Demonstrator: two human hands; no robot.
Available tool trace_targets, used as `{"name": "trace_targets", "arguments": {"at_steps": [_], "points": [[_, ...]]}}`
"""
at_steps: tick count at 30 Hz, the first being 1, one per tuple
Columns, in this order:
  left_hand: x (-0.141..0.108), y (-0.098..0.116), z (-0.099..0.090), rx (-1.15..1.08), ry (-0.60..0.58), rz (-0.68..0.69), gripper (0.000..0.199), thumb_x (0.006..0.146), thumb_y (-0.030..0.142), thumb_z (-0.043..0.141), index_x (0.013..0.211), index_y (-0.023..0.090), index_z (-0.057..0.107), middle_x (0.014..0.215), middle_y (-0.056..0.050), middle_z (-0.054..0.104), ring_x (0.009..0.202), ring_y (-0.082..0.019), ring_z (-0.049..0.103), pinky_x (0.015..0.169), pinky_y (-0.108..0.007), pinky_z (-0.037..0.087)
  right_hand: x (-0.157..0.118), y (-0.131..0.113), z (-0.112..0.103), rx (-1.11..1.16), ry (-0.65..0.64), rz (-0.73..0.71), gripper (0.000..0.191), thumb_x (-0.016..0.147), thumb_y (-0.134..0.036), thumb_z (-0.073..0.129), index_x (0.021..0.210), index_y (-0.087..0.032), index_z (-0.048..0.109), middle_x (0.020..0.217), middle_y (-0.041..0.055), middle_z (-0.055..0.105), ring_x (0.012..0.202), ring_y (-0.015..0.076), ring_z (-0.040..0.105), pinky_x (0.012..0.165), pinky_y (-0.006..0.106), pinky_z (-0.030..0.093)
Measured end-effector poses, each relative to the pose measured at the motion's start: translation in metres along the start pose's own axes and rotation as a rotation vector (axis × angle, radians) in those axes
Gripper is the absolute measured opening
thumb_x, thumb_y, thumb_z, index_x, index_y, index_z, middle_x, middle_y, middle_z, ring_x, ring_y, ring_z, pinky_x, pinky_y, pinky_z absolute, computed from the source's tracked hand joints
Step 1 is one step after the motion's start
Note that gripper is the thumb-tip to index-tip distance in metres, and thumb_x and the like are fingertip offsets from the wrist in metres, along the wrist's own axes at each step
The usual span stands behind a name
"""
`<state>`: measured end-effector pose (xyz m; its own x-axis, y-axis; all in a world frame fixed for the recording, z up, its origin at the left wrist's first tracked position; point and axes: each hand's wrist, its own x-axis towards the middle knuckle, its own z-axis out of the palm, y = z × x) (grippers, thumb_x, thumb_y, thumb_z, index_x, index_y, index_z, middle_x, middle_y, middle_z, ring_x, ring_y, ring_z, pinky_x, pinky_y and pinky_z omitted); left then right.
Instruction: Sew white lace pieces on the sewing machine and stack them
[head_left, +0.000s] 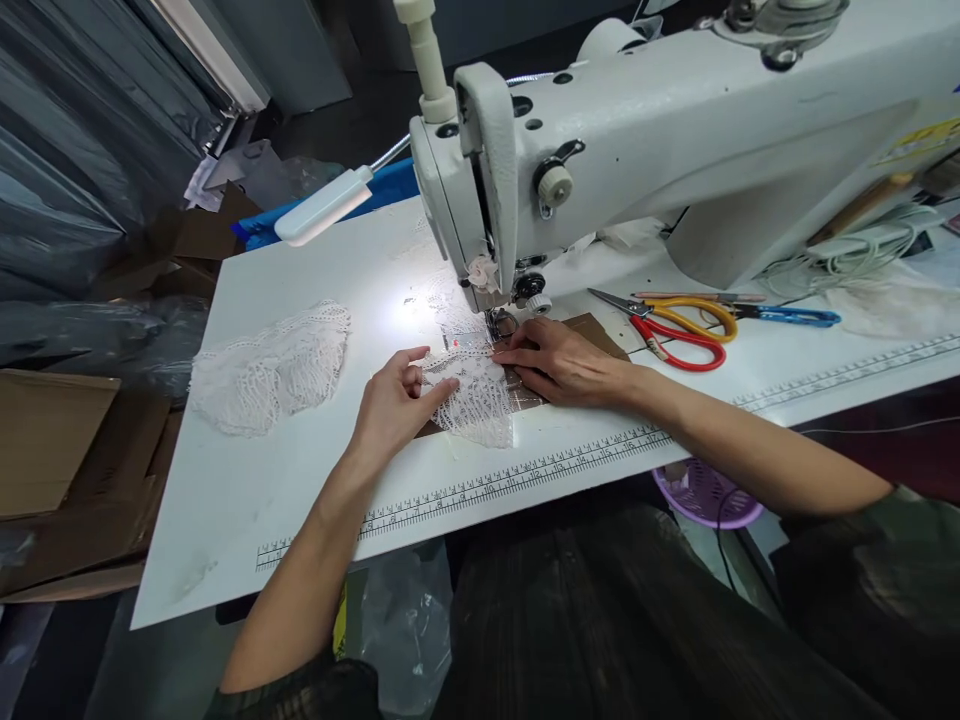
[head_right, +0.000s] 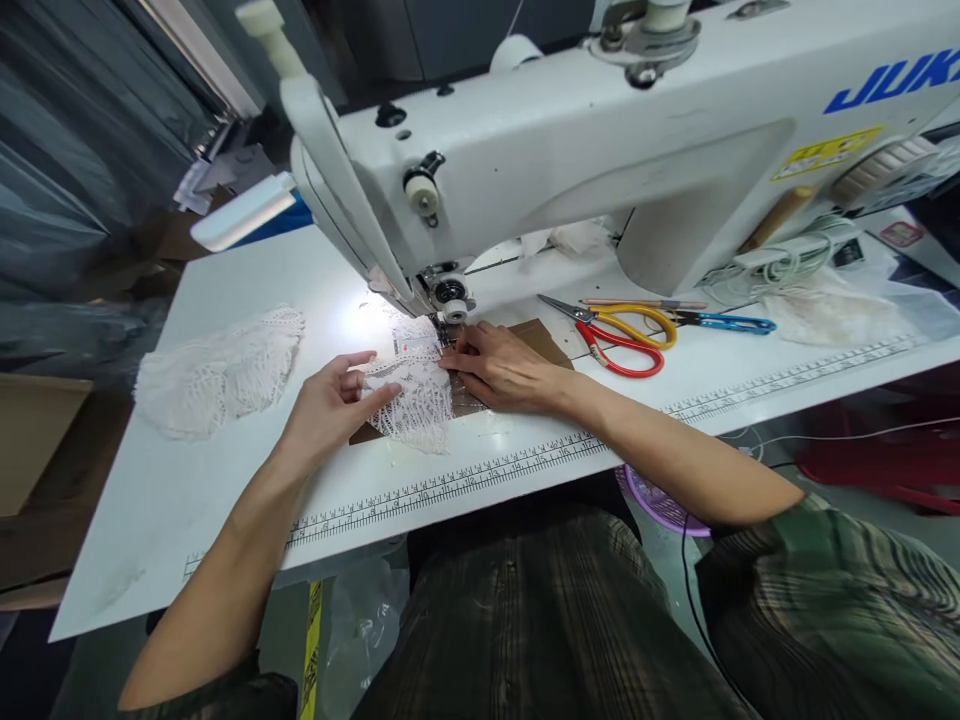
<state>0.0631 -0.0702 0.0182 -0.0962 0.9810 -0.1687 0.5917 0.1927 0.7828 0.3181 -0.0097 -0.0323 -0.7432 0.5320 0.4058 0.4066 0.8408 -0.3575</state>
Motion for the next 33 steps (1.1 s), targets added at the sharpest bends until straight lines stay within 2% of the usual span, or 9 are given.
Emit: {"name": "trace_targets", "arguments": {"at_steps": [4,8,15,23,29,33], "points": [[0.001,-0.001,0.002,0.038,-0.015,0.006,0.073,0.074,0.05,0.077,0.135,0.015,0.057,0.066,0.007,0.047,0.058,-0.012,0.045,0.056,-0.025,0.037,-0.001,-0.003,0.0,-0.01,-0.009,0.024,0.036,0.099,-0.025,0.044,0.126,-0.018,0.068,0.119,0.0151,0.06,0.111,0.0271,0.054,0.1,0.049,0.05],[0.001,-0.002,0.002,0.081,-0.018,0.025,0.069,0.076,0.048,0.075,0.135,0.016,0.057,0.065,0.007,0.046,0.057,-0.012,0.044,0.055,-0.026,0.038,-0.001,-0.005,-0.002,0.014,-0.028,0.063,0.037,0.099,-0.026,0.044,0.128,-0.022,0.066,0.12,0.0136,0.061,0.113,0.0275,0.054,0.101,0.051,0.049],[-0.002,0.001,-0.001,0.107,-0.034,0.016,0.069,0.077,0.048,0.074,0.135,0.016,0.057,0.064,0.007,0.042,0.058,-0.013,0.046,0.054,-0.027,0.037,-0.002,-0.006,-0.01,0.127,0.006,0.119,0.04,0.099,-0.023,0.044,0.131,-0.018,0.067,0.112,0.0137,0.065,0.102,0.0232,0.06,0.095,0.044,0.053],[-0.003,0.001,-0.001,0.125,-0.033,0.024,0.071,0.079,0.047,0.074,0.139,0.015,0.053,0.067,0.006,0.045,0.06,-0.013,0.048,0.055,-0.027,0.038,-0.004,-0.011,-0.02,0.087,-0.139,-0.034,0.035,0.095,-0.026,0.052,0.122,-0.027,0.074,0.112,0.0094,0.066,0.109,0.0247,0.057,0.099,0.045,0.048],[-0.001,-0.003,0.0,0.115,-0.04,0.027,0.07,0.08,0.048,0.072,0.14,0.017,0.052,0.066,0.007,0.045,0.059,-0.013,0.048,0.056,-0.027,0.043,-0.004,-0.014,-0.019,0.061,-0.156,-0.003,0.035,0.093,-0.025,0.054,0.122,-0.028,0.075,0.117,0.0103,0.064,0.115,0.0271,0.056,0.102,0.048,0.046],[-0.001,-0.003,0.001,0.102,-0.003,0.035,0.071,0.081,0.047,0.072,0.141,0.016,0.051,0.067,0.006,0.048,0.06,-0.013,0.048,0.058,-0.028,0.043,-0.003,-0.016,-0.019,0.071,-0.159,0.028,0.035,0.093,-0.027,0.053,0.121,-0.028,0.075,0.117,0.0106,0.065,0.116,0.0279,0.056,0.102,0.049,0.046]]}}
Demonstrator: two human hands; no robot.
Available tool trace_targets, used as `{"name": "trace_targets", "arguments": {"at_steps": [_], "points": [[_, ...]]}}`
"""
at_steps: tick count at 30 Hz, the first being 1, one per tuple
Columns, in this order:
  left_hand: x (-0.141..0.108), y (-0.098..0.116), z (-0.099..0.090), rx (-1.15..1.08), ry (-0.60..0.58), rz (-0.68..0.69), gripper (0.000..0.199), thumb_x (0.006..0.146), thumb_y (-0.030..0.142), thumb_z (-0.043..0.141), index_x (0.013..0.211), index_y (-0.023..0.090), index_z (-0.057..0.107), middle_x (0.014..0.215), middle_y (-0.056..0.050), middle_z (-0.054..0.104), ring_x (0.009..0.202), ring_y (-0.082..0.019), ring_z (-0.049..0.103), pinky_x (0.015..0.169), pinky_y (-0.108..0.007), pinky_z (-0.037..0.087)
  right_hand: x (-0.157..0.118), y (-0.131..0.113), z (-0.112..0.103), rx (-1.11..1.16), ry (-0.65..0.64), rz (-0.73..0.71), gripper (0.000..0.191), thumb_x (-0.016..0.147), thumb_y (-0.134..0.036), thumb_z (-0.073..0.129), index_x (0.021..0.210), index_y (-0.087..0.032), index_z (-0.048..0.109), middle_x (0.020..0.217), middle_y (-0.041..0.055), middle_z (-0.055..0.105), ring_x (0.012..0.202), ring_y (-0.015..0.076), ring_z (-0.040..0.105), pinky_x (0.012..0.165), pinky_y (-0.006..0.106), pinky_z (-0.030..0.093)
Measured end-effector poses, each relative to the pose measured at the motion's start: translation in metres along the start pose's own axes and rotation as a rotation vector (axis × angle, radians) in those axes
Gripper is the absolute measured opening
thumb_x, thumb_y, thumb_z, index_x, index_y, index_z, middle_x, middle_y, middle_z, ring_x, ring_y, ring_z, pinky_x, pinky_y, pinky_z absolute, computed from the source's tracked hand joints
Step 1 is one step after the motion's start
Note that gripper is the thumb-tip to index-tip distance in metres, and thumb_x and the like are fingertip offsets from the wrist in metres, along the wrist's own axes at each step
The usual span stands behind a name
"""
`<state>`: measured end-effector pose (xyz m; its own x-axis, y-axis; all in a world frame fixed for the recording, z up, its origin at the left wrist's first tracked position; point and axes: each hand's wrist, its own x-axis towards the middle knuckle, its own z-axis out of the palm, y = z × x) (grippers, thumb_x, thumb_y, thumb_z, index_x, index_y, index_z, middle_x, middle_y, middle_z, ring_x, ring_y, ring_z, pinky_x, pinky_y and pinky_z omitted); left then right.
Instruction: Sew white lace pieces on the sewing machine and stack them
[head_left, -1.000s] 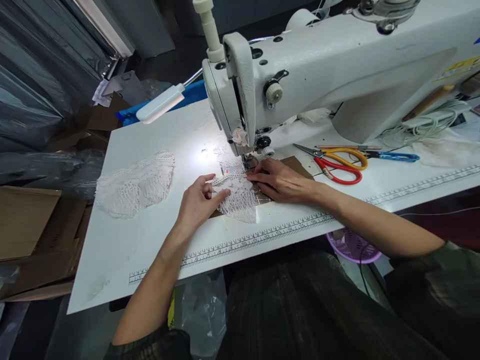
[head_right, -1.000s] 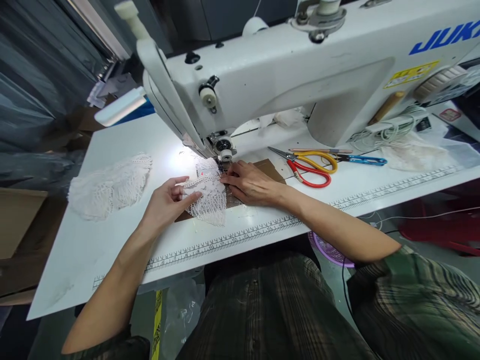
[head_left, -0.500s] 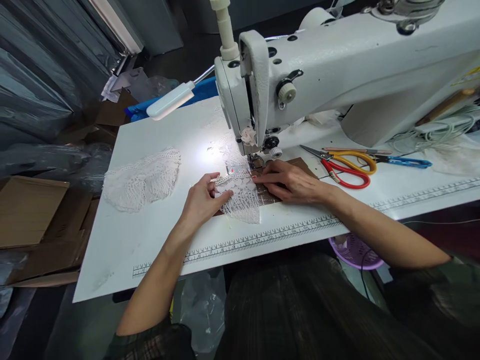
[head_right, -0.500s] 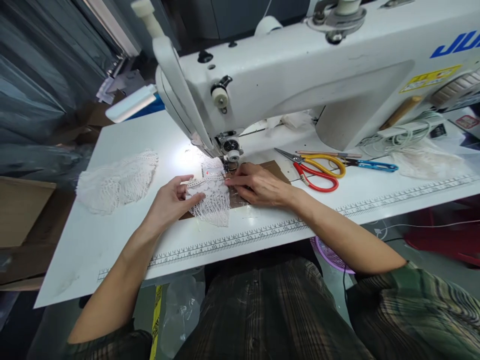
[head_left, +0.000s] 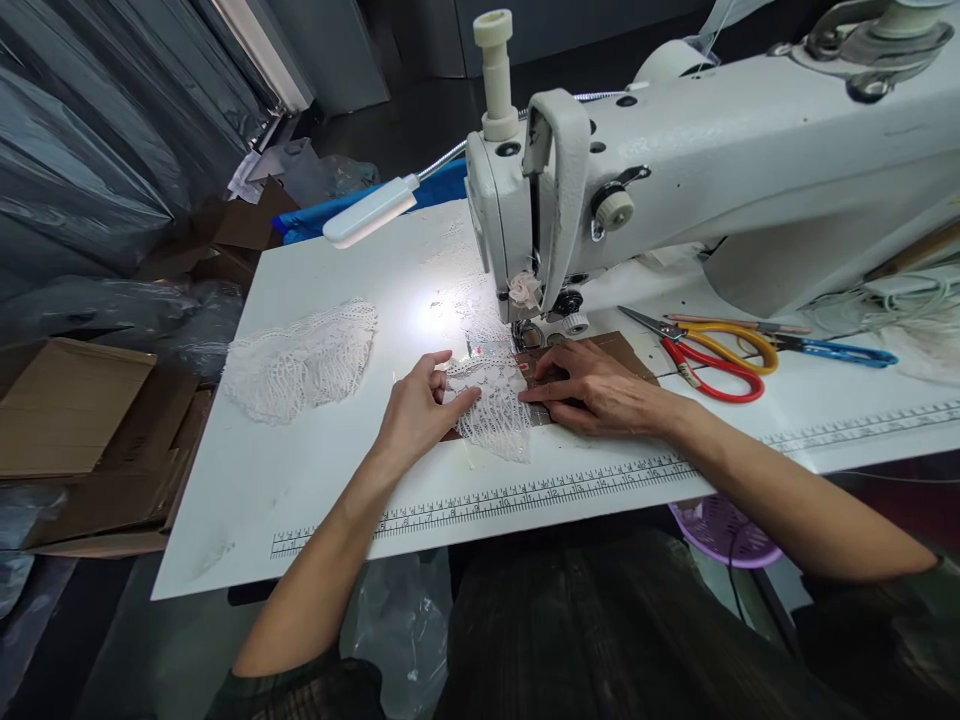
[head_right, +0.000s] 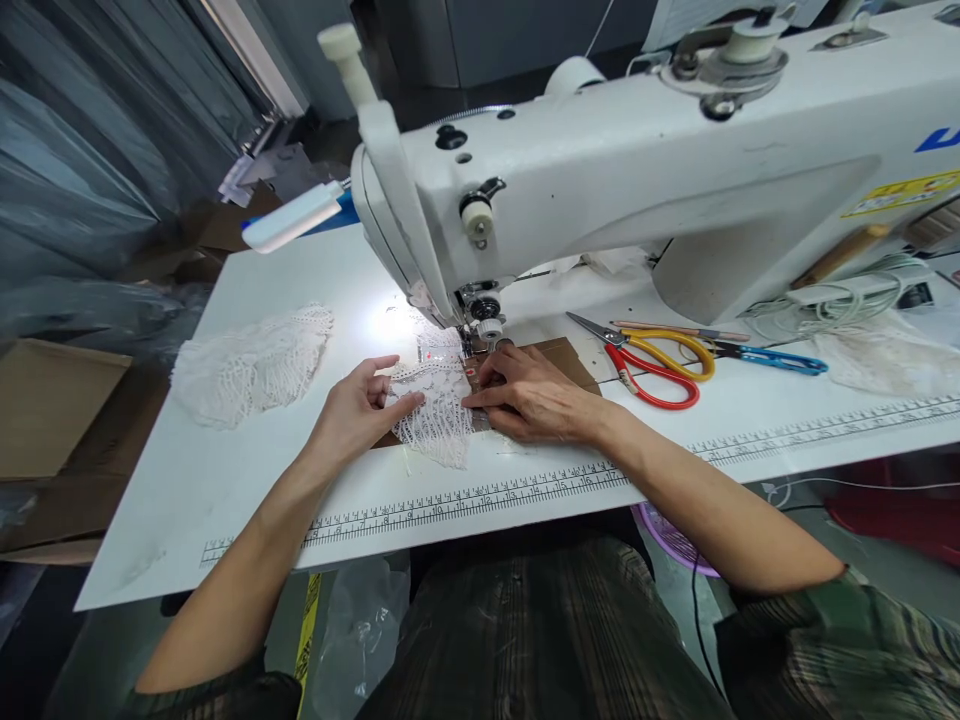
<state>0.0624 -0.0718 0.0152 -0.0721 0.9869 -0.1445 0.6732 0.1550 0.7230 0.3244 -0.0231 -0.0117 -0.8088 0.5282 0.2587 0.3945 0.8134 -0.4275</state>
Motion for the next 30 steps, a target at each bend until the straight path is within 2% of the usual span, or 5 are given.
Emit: {"name": "trace_targets", "arguments": {"at_steps": [12,16,18,23,30], "points": [[-0.003,0.002,0.003,0.122,0.05,0.039,0.068,0.084,0.047,0.07,0.142,0.017,0.05,0.074,0.004,0.055,0.064,-0.013,0.051,0.062,-0.027,0.041,0.0,0.002,0.001,-0.022,0.001,-0.012,0.035,0.093,-0.028,0.052,0.119,-0.03,0.076,0.115,0.0102,0.066,0.111,0.0271,0.057,0.098,0.049,0.047],[-0.007,0.002,0.001,0.375,0.166,0.185,0.046,0.09,0.046,0.064,0.13,0.024,0.062,0.095,-0.003,0.063,0.071,-0.015,0.058,0.059,-0.027,0.042,-0.001,0.002,0.0,-0.014,-0.006,-0.009,0.035,0.093,-0.028,0.052,0.119,-0.03,0.075,0.117,0.0098,0.065,0.111,0.0265,0.057,0.097,0.047,0.048],[-0.003,0.002,0.0,0.489,0.217,0.373,0.033,0.093,0.044,0.061,0.117,0.023,0.068,0.11,-0.009,0.064,0.081,-0.02,0.062,0.061,-0.029,0.046,-0.001,0.002,0.001,-0.009,-0.005,-0.012,0.034,0.093,-0.028,0.052,0.119,-0.03,0.075,0.117,0.0096,0.065,0.111,0.0262,0.057,0.098,0.047,0.048],[0.02,0.007,0.005,0.605,-0.164,0.922,0.03,0.1,0.034,0.051,0.121,0.017,0.064,0.121,-0.015,0.067,0.109,-0.027,0.064,0.092,-0.046,0.053,0.0,0.001,0.001,-0.021,0.016,-0.01,0.034,0.093,-0.027,0.053,0.119,-0.029,0.075,0.114,0.01,0.065,0.11,0.0269,0.056,0.096,0.046,0.048],[0.024,0.01,0.018,0.832,-0.233,0.89,0.053,0.102,0.045,0.045,0.137,0.005,0.053,0.145,-0.026,0.053,0.118,-0.038,0.059,0.096,-0.054,0.045,0.0,0.0,0.0,-0.052,0.031,-0.038,0.032,0.095,-0.026,0.052,0.117,-0.028,0.076,0.111,0.0114,0.064,0.107,0.0272,0.056,0.092,0.047,0.046]]}}
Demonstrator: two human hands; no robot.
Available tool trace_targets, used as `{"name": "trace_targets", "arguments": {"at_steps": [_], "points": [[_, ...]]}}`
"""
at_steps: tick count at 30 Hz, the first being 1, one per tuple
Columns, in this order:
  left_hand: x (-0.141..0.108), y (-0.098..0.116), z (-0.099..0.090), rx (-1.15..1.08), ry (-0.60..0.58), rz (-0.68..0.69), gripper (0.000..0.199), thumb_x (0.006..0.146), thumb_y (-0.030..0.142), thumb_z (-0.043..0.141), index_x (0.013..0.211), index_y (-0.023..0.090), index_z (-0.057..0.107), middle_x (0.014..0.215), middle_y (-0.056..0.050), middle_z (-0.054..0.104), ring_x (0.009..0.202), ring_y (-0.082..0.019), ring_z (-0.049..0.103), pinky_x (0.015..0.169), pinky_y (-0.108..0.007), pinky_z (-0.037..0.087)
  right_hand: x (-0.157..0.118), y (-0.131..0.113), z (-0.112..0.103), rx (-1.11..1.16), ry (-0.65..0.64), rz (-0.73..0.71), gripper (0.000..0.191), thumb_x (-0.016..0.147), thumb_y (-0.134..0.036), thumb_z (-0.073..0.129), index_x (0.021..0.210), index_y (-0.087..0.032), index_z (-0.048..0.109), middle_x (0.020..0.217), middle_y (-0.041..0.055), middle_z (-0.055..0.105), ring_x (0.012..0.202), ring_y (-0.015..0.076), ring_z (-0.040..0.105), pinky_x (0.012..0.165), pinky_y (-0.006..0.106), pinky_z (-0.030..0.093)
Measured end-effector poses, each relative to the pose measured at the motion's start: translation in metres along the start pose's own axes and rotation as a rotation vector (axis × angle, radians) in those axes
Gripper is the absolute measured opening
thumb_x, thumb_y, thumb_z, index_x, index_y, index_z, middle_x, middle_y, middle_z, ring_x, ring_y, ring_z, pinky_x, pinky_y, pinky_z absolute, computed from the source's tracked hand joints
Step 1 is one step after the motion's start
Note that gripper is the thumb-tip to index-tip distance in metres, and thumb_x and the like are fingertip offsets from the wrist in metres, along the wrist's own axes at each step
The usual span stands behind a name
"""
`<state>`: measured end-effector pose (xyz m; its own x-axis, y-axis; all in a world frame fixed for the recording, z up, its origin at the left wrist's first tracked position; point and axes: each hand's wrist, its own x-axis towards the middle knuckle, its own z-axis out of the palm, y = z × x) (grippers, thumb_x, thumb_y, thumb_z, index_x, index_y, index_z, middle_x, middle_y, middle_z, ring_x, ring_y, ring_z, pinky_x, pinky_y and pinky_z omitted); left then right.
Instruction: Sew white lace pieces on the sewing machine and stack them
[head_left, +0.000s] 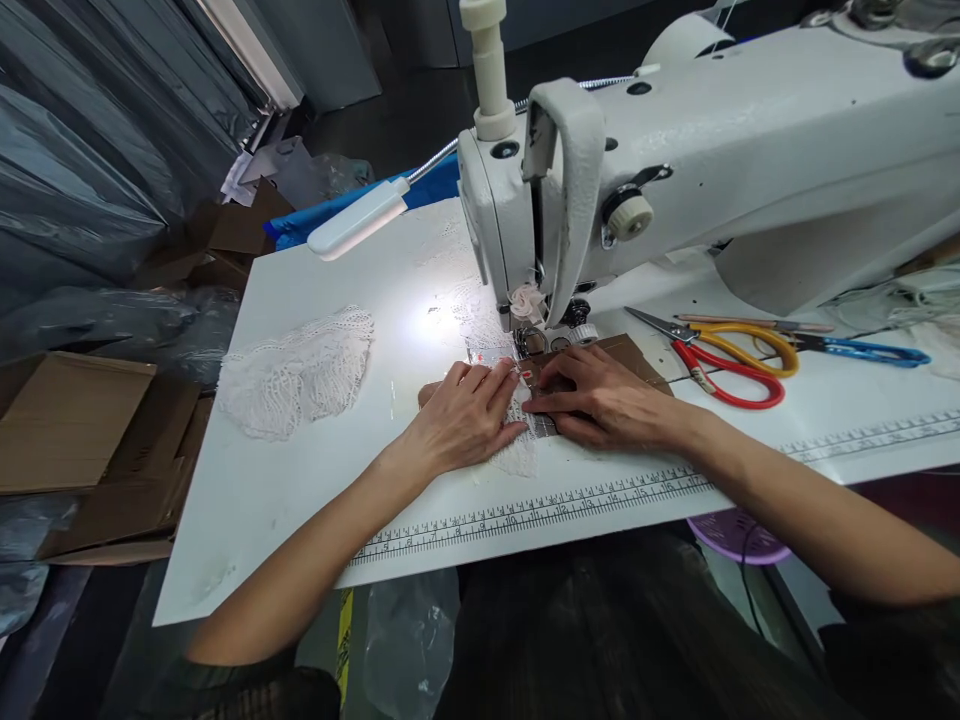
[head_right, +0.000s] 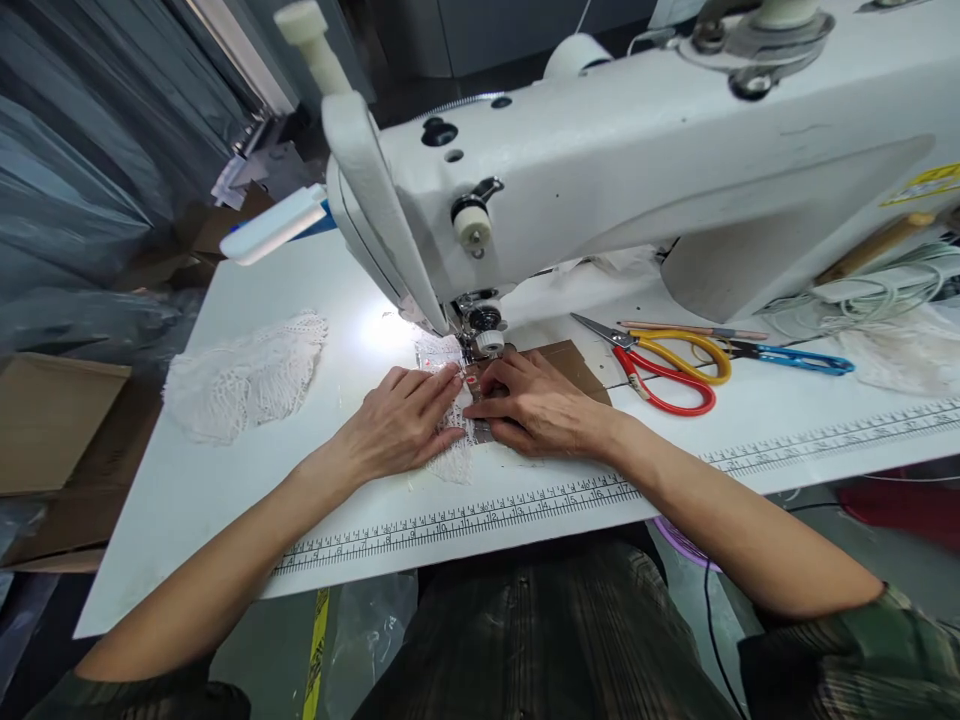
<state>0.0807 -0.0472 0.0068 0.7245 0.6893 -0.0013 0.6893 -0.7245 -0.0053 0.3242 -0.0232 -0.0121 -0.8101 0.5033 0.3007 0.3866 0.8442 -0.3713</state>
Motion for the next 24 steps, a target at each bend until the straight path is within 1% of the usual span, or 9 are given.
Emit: {"name": "trace_targets", "arguments": {"at_steps": [3,5,8,11,14,17,20,24], "points": [[-0.005,0.007,-0.001,0.045,0.013,-0.022,0.053,0.103,0.046,0.044,0.139,0.007,0.052,0.15,-0.024,0.05,0.121,-0.038,0.056,0.098,-0.054,0.042,0.0,0.0,0.0,-0.014,-0.005,-0.001,0.032,0.095,-0.026,0.053,0.118,-0.028,0.075,0.111,0.0114,0.063,0.106,0.0272,0.055,0.092,0.046,0.045],[-0.009,0.012,-0.003,0.069,0.083,-0.019,0.053,0.103,0.045,0.045,0.138,0.007,0.053,0.148,-0.024,0.052,0.121,-0.038,0.057,0.097,-0.053,0.043,0.0,0.0,0.0,-0.016,-0.005,0.0,0.032,0.095,-0.025,0.053,0.119,-0.028,0.075,0.111,0.0116,0.062,0.106,0.0275,0.054,0.091,0.046,0.044],[-0.011,0.015,-0.003,0.109,0.193,0.004,0.049,0.102,0.045,0.048,0.132,0.008,0.057,0.138,-0.022,0.062,0.115,-0.035,0.062,0.094,-0.05,0.046,0.0,0.0,0.0,-0.01,-0.007,-0.002,0.032,0.095,-0.025,0.054,0.12,-0.028,0.074,0.111,0.0112,0.062,0.106,0.027,0.054,0.092,0.045,0.043],[-0.01,0.013,0.002,0.141,0.272,0.058,0.046,0.102,0.045,0.05,0.126,0.008,0.062,0.127,-0.021,0.068,0.112,-0.033,0.065,0.091,-0.047,0.05,0.0,0.0,0.0,-0.015,-0.017,-0.003,0.033,0.095,-0.025,0.054,0.121,-0.028,0.074,0.113,0.011,0.062,0.106,0.0265,0.053,0.092,0.045,0.043],[-0.007,0.007,0.009,0.154,0.331,0.093,0.049,0.102,0.047,0.05,0.123,0.004,0.062,0.126,-0.023,0.068,0.113,-0.034,0.066,0.089,-0.046,0.053,0.0,-0.001,-0.001,-0.02,-0.025,0.002,0.032,0.096,-0.026,0.053,0.12,-0.027,0.074,0.112,0.0117,0.062,0.106,0.0268,0.053,0.09,0.044,0.043],[-0.004,0.003,0.014,0.143,0.322,0.089,0.051,0.102,0.048,0.049,0.123,0.003,0.061,0.126,-0.025,0.067,0.112,-0.034,0.066,0.086,-0.045,0.054,0.0,-0.001,-0.001,-0.018,-0.021,0.004,0.032,0.096,-0.026,0.052,0.118,-0.027,0.075,0.111,0.0118,0.062,0.105,0.0267,0.053,0.091,0.044,0.043],[-0.004,0.003,0.016,0.139,0.303,0.08,0.052,0.103,0.047,0.049,0.125,0.001,0.059,0.127,-0.026,0.066,0.114,-0.035,0.064,0.086,-0.046,0.053,0.001,-0.001,-0.001,-0.017,-0.009,-0.005,0.032,0.096,-0.026,0.052,0.118,-0.027,0.076,0.111,0.0119,0.062,0.104,0.0262,0.053,0.091,0.044,0.043],[-0.005,0.004,0.012,0.132,0.22,0.048,0.054,0.105,0.048,0.042,0.131,0.003,0.056,0.132,-0.025,0.063,0.117,-0.034,0.061,0.088,-0.045,0.051,0.0,-0.001,0.0,-0.023,0.012,-0.023,0.032,0.096,-0.024,0.052,0.118,-0.026,0.075,0.109,0.0123,0.062,0.102,0.0263,0.053,0.09,0.044,0.043]]}}
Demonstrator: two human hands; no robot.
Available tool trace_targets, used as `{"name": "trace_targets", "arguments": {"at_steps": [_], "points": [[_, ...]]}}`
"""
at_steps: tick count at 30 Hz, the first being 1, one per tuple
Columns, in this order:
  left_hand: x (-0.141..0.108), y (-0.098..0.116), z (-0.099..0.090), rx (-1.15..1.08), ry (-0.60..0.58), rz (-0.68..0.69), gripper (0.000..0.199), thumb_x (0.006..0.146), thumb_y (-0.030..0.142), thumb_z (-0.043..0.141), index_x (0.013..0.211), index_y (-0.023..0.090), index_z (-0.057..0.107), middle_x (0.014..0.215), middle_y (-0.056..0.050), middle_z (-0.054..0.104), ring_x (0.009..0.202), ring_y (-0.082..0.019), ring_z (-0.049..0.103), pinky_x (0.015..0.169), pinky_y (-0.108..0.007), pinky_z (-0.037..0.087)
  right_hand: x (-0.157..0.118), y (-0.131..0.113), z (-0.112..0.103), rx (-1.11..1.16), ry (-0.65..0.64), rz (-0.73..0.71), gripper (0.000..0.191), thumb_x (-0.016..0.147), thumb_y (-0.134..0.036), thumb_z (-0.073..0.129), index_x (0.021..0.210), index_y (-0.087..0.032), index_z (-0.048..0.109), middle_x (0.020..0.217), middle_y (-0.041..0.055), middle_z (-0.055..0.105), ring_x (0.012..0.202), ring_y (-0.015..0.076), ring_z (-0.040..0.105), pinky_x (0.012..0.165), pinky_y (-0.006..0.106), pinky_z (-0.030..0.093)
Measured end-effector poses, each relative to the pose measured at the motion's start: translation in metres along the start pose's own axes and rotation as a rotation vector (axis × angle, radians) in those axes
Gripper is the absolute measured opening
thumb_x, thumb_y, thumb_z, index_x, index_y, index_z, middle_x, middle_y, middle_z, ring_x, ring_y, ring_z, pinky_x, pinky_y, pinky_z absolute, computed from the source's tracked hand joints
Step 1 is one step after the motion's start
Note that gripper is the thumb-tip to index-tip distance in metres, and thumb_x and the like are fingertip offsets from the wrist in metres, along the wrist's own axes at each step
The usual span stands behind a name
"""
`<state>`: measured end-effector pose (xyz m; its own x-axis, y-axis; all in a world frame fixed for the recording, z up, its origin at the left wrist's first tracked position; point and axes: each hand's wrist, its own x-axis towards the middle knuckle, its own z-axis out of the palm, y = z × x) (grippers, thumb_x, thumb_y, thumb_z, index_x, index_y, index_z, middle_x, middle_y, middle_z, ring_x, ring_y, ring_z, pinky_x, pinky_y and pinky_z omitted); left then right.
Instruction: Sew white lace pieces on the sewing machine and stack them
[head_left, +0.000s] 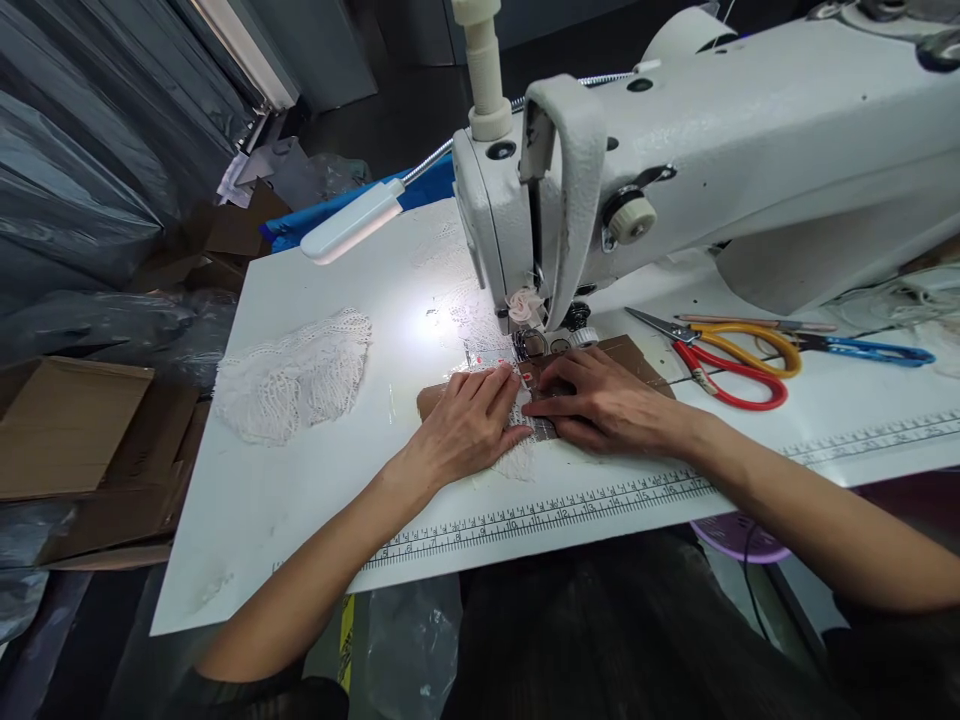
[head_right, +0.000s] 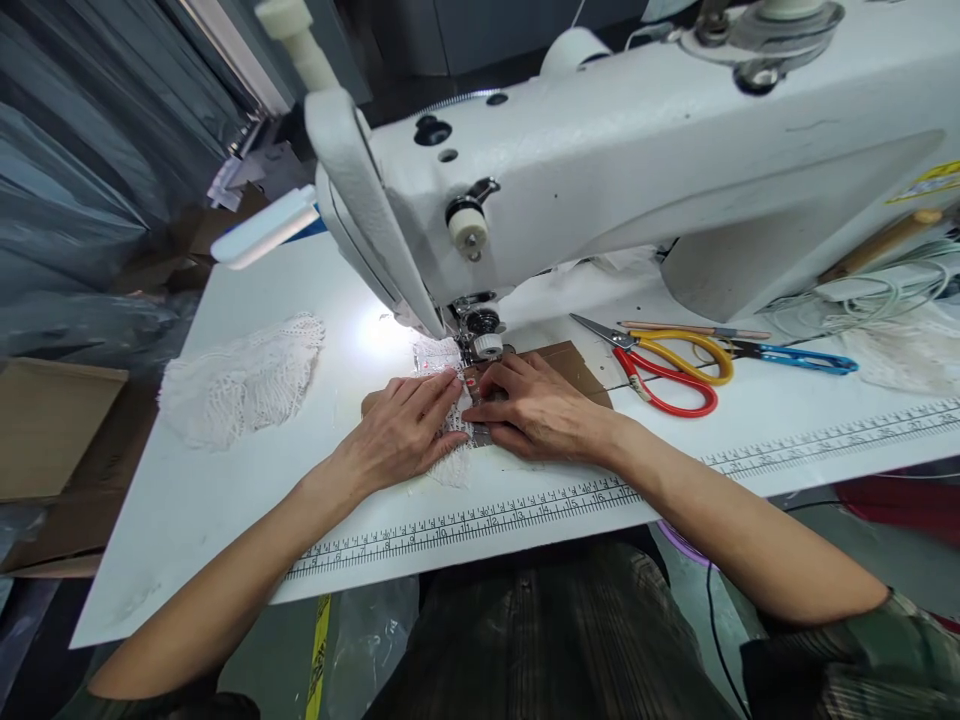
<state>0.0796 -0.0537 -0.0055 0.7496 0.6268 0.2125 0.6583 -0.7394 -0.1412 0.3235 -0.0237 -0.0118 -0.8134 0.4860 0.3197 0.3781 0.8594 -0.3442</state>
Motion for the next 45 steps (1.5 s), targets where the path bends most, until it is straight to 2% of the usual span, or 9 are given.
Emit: {"name": "trace_targets", "arguments": {"at_steps": [5,10,16,22,28,38,45], "points": [[0.006,-0.003,-0.005,0.006,-0.14,0.016,0.059,0.104,0.049,0.039,0.138,0.002,0.051,0.141,-0.026,0.056,0.114,-0.036,0.059,0.089,-0.047,0.047,-0.001,0.001,0.002,-0.013,0.022,-0.01,0.03,0.096,-0.025,0.053,0.116,-0.024,0.076,0.108,0.0123,0.062,0.104,0.0267,0.05,0.089,0.044,0.042],[0.008,-0.002,-0.007,0.041,-0.182,0.015,0.063,0.104,0.051,0.037,0.137,0.0,0.053,0.142,-0.027,0.055,0.115,-0.037,0.057,0.094,-0.048,0.043,-0.001,0.001,0.004,-0.033,0.022,-0.023,0.029,0.097,-0.026,0.055,0.116,-0.024,0.075,0.109,0.0123,0.062,0.104,0.0268,0.049,0.092,0.045,0.041],[0.006,0.005,-0.006,-0.029,-0.158,-0.151,0.057,0.106,0.047,0.031,0.14,0.006,0.052,0.149,-0.02,0.053,0.12,-0.035,0.055,0.098,-0.051,0.038,-0.001,-0.001,0.005,-0.082,0.026,-0.02,0.03,0.096,-0.023,0.053,0.116,-0.023,0.075,0.107,0.012,0.062,0.103,0.027,0.049,0.09,0.045,0.042],[0.015,-0.002,-0.002,-0.149,-0.144,-0.228,0.053,0.107,0.042,0.03,0.142,0.008,0.051,0.151,-0.018,0.051,0.124,-0.035,0.051,0.1,-0.054,0.034,0.003,0.002,0.004,-0.13,0.003,0.061,0.032,0.098,-0.025,0.05,0.119,-0.024,0.074,0.11,0.0137,0.062,0.102,0.0274,0.052,0.087,0.045,0.044],[0.013,-0.008,0.0,-0.27,-0.081,-0.251,0.048,0.106,0.04,0.035,0.143,0.014,0.051,0.153,-0.014,0.051,0.127,-0.032,0.049,0.103,-0.051,0.032,0.004,0.001,0.004,-0.127,-0.002,0.115,0.032,0.1,-0.027,0.048,0.121,-0.027,0.073,0.113,0.0128,0.063,0.106,0.0277,0.053,0.089,0.045,0.045],[0.013,-0.009,0.009,-0.273,-0.012,-0.25,0.046,0.102,0.036,0.044,0.144,0.017,0.05,0.15,-0.015,0.054,0.127,-0.032,0.05,0.101,-0.053,0.035,0.004,0.004,0.006,-0.062,-0.006,0.145,0.032,0.1,-0.028,0.049,0.12,-0.027,0.074,0.113,0.0121,0.063,0.105,0.027,0.054,0.088,0.045,0.046],[0.012,-0.007,0.011,-0.228,0.0,-0.243,0.044,0.102,0.035,0.043,0.142,0.017,0.051,0.15,-0.015,0.053,0.127,-0.032,0.051,0.102,-0.054,0.034,0.001,0.007,0.013,-0.002,0.063,0.151,0.032,0.098,-0.026,0.051,0.119,-0.028,0.075,0.111,0.0114,0.063,0.104,0.0264,0.054,0.089,0.046,0.046]]}}
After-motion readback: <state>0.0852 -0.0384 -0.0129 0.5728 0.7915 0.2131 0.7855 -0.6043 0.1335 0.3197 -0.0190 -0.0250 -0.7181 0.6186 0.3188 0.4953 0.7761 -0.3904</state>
